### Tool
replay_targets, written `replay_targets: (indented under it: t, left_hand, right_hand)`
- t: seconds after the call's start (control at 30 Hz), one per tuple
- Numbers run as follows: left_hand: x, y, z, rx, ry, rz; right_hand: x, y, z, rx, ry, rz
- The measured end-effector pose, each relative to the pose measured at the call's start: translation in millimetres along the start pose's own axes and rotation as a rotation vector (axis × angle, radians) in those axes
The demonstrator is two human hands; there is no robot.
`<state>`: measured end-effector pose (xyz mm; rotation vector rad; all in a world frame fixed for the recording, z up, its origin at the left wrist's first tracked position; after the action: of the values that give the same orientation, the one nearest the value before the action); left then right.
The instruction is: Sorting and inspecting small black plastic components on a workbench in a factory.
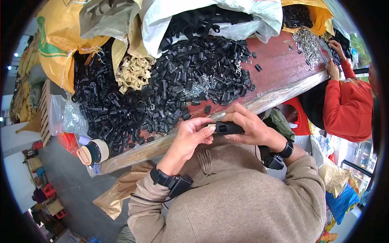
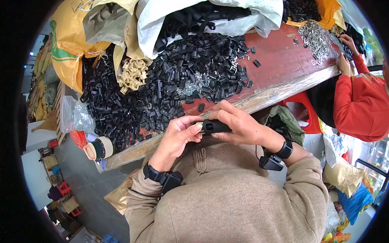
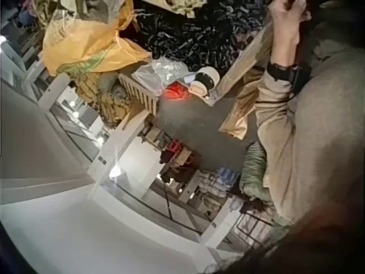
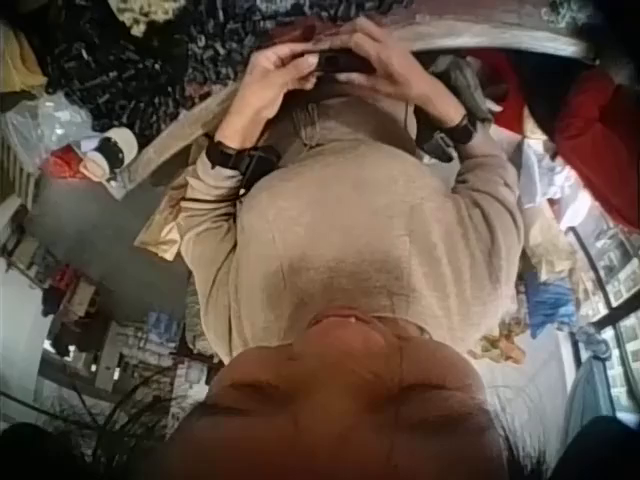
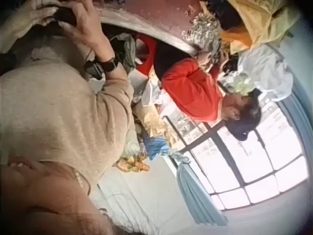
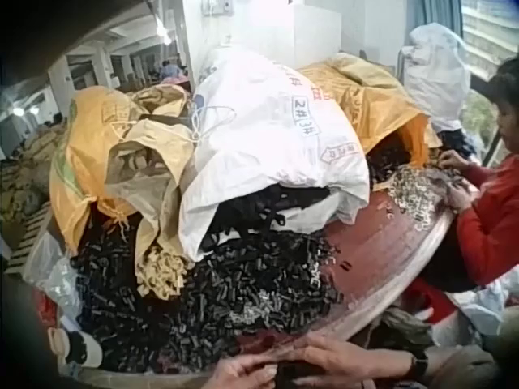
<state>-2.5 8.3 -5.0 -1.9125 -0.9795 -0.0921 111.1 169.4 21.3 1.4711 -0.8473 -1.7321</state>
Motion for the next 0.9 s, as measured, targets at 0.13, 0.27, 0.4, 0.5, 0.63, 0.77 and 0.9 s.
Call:
replay_targets:
  t: [0.13, 0.27, 0.4, 0.5, 0.63, 0.77, 0.9]
  left_hand:
    - [15.2, -7.5, -0.7, 0.002, -0.038, 0.005]
    - [22.8, -10.6, -3.2, -0.017, -0.080, 0.159]
    - [30.1, 2.9, 2.8, 0.141, -0.105, 0.256]
    - [33.2, 10.2, 4.8, 0.229, -0.089, 0.213]
    - [26.8, 9.0, 6.8, 0.184, -0.036, 0.129]
    - [30.3, 0.1, 6.2, 0.260, 0.005, 0.107]
    - [29.7, -3.3, 5.4, 0.267, 0.057, -0.031]
  right_hand:
    - [6.7, -4.1, -9.9, -0.049, -0.177, 0.079]
    - [14.9, -7.9, -17.8, -0.058, -0.307, 0.108]
    - [12.8, -9.6, -18.5, 0.026, -0.334, 0.134]
    - [12.3, -13.2, -20.8, 0.038, -0.288, 0.110]
    - [-3.1, -12.1, -15.3, -0.053, -0.095, 0.052]
    - [-9.9, -14.1, -1.8, -0.151, -0.043, 0.280]
    - [-3.6, -3.9, 16.9, -0.206, 0.118, 0.422]
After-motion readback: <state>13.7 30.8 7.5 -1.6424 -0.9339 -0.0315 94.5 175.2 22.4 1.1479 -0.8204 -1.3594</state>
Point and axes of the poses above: each hand's wrist, its own z-axis towards the middle knuckle, its own x-axis out of the palm, y = z × x, the point moved 1 cm from there along z, towards the middle knuckle, and after that the axes turned 6 degrees about -y, right-handed, at the moved point
